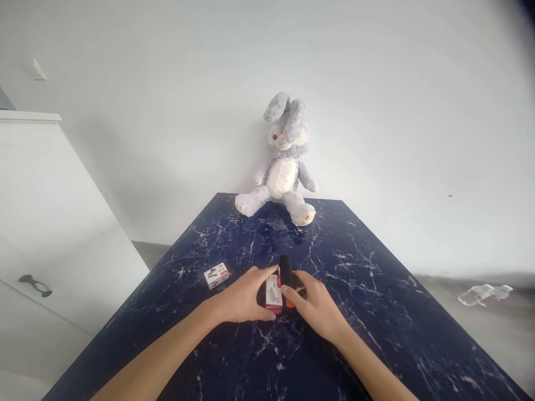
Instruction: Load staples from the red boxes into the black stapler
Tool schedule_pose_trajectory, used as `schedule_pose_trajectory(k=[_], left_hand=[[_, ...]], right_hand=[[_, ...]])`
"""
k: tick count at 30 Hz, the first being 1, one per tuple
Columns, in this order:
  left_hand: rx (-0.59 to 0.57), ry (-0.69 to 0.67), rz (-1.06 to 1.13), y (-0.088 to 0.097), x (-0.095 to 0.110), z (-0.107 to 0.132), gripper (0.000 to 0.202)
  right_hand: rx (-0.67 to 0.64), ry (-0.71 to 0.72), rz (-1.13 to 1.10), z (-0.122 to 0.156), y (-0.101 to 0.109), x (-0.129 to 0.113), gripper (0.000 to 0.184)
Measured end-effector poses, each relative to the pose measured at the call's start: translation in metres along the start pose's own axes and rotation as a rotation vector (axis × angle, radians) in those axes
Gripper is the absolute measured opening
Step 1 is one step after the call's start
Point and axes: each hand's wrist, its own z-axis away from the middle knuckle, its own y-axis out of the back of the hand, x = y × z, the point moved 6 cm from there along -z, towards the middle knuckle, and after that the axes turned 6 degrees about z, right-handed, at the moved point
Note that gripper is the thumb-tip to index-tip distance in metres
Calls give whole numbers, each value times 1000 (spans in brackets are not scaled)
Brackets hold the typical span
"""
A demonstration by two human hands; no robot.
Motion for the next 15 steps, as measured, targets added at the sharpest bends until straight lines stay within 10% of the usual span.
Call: schedule_pose_trajectory(k=[15], left_hand=[[-42,-55,-118,11,1,4,102]], right_hand=[[-11,-7,-19,1,2,-1,35]])
